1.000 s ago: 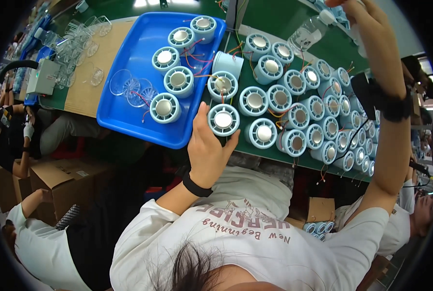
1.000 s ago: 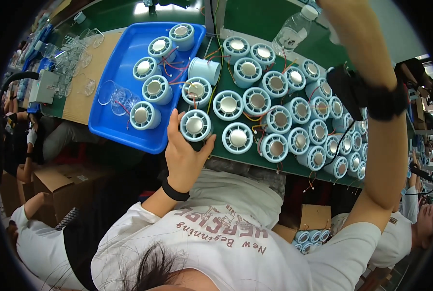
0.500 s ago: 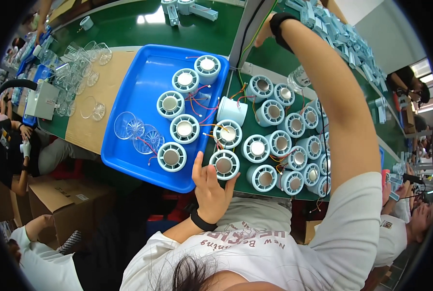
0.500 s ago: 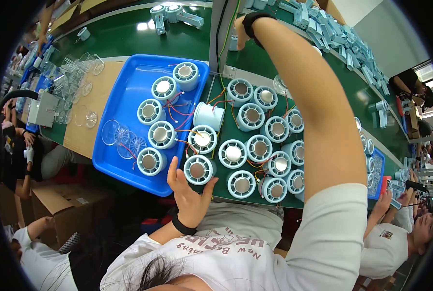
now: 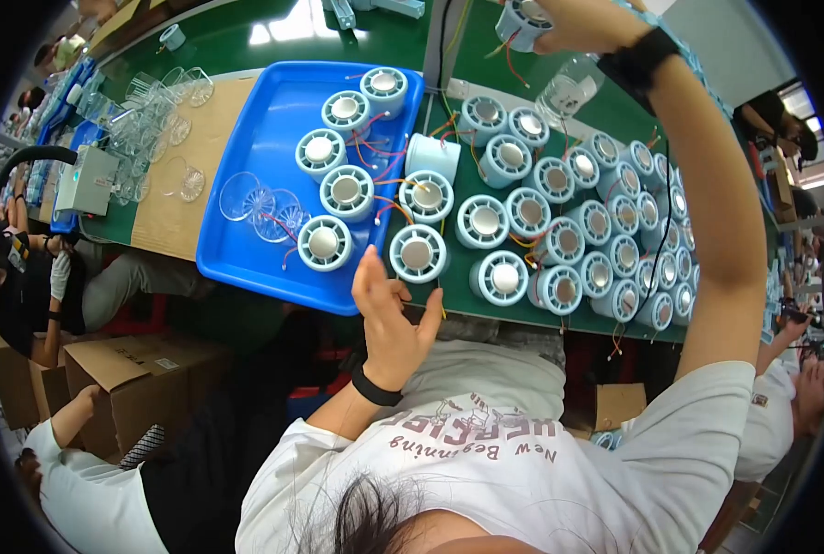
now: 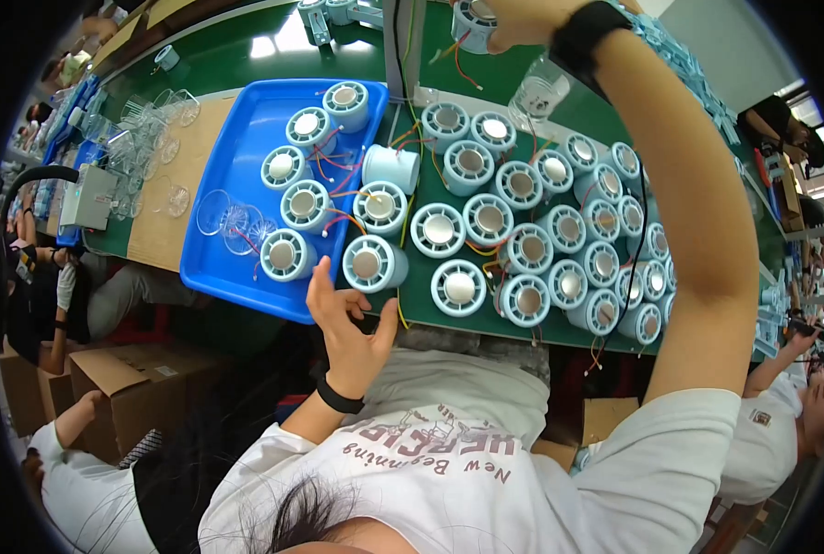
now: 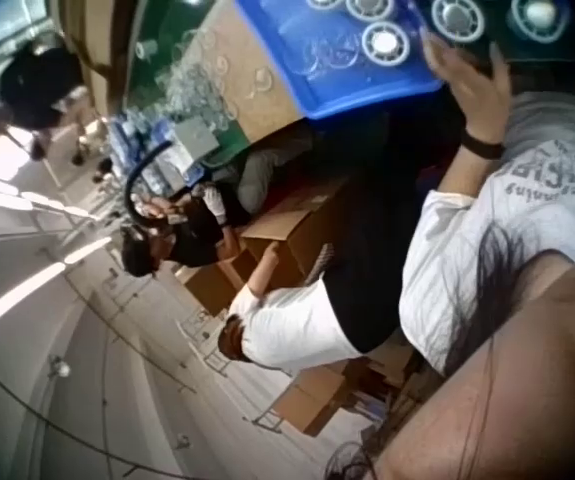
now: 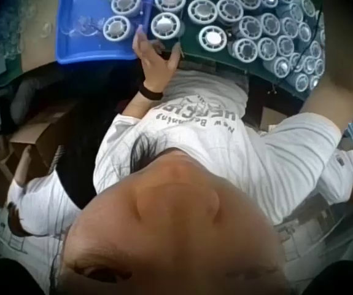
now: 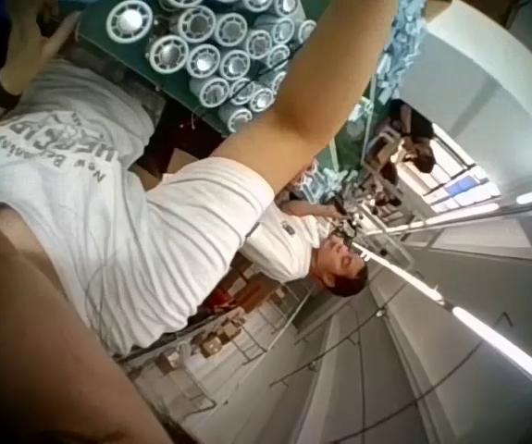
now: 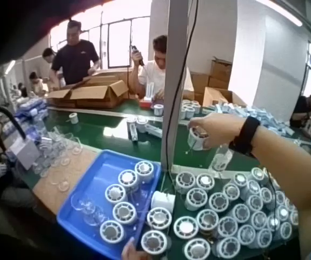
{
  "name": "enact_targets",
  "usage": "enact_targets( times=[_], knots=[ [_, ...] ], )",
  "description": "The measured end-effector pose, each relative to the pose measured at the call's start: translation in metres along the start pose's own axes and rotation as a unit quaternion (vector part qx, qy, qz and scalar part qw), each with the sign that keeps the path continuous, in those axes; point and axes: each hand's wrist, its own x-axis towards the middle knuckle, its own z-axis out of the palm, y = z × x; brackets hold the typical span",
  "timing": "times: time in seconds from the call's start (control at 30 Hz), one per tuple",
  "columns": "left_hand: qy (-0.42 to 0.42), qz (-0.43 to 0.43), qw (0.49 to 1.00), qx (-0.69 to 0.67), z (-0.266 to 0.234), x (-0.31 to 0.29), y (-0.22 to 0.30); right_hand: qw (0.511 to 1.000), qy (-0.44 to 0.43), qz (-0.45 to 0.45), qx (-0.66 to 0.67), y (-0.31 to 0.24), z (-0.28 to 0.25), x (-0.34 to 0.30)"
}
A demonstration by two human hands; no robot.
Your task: The person picks up a fan motor by hand, wipes its casing and top with a cloth, and places it back on the table. They repeat this process for several other motors, occasionally wiping the wires as well.
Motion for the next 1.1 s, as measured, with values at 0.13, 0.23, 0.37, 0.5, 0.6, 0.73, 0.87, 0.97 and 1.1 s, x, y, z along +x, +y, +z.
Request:
enact_targets(
  times=[0.13, 0.23, 0.37, 0.5, 0.6, 0.73, 0.87, 0.97, 1.1],
  knots=[
    [0.017, -0.011, 0.992, -0.123, 0.000, -0.019, -0.004, 0.994, -0.002, -0.026, 0.105, -0.008, -0.017, -0.106],
    [-0.010, 0.030, 0.992, -0.125, -0.010, -0.021, 0.013, 0.973, 0.015, -0.105, 0.205, 0.015, 0.021, -0.148],
    [-0.081, 0.182, 0.972, -0.122, -0.017, 0.006, 0.064, 0.919, 0.029, -0.150, 0.363, 0.016, 0.079, -0.208],
    [-0.111, 0.199, 0.940, -0.254, 0.004, 0.013, 0.098, 0.881, -0.065, -0.083, 0.462, -0.003, 0.103, -0.254],
    [-0.169, 0.150, 0.926, -0.303, 0.013, 0.007, 0.107, 0.837, -0.114, -0.021, 0.535, -0.010, 0.116, -0.280],
    [-0.282, -0.080, 0.821, -0.490, 0.013, 0.005, 0.119, 0.759, -0.102, 0.041, 0.642, -0.003, 0.137, -0.314],
    [-0.393, -0.311, 0.631, -0.592, 0.013, 0.012, 0.129, 0.731, 0.031, 0.064, 0.679, 0.007, 0.166, -0.358],
    [-0.456, -0.388, 0.544, -0.588, 0.019, 0.017, 0.132, 0.722, 0.157, 0.127, 0.662, 0.002, 0.181, -0.378],
    [-0.540, -0.421, 0.473, -0.555, 0.033, 0.018, 0.138, 0.701, 0.220, 0.183, 0.653, -0.004, 0.187, -0.404]
  ],
)
